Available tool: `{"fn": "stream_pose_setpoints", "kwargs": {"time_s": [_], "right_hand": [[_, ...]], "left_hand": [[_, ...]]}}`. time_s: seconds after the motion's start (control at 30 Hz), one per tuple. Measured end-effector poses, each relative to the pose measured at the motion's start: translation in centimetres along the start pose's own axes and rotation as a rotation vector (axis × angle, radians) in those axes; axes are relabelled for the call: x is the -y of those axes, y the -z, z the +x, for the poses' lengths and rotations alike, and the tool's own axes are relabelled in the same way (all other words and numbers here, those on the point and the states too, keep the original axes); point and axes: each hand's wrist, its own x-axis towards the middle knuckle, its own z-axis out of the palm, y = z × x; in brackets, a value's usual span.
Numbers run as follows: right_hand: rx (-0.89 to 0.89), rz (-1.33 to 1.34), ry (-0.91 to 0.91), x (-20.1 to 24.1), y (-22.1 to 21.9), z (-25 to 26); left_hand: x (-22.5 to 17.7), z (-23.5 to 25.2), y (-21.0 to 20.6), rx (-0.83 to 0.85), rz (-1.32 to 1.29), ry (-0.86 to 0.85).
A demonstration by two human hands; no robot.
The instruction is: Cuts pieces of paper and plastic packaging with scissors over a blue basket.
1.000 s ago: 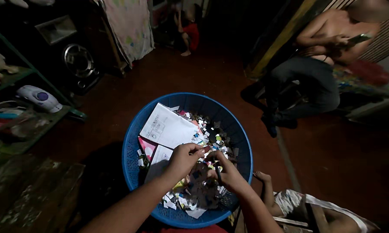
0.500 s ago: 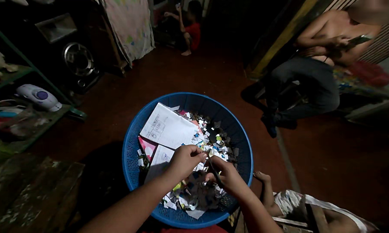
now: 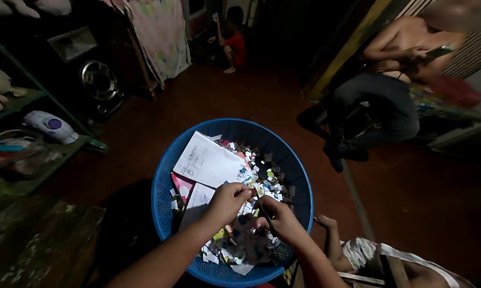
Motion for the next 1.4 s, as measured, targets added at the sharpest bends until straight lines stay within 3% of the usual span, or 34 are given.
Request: {"fn": "stream_pose_setpoints", "kwargs": {"time_s": [0.23,0.47,0.97,1.2,1.4], "right_hand": [[0.051,0.000,0.023,-0.2,-0.1,0.0],[-0.086,0.056,-0.004,0.4,-0.3,-0.4],[-0.158,0.043,0.007,0.7,-0.2,-0.8],[-0.054,-0.033,0.055,1.2,0.4,-1.0],[0.039,-0.021,0.074,1.3,0.9,-1.2]], "left_hand": [[-0.3,-0.2,-0.2,0.018,0.092,0.022],[-0.2,-0.2,-0.1,0.020,0.115,-0.001],[-1.1,-0.5,-0.7,-0.046,0.109,-0.024],[0.7,-0.4,-1.5,-0.150,0.154,-0.141],[0.9,-0.6,-1.9,-0.085,0.094,-0.202]]}}
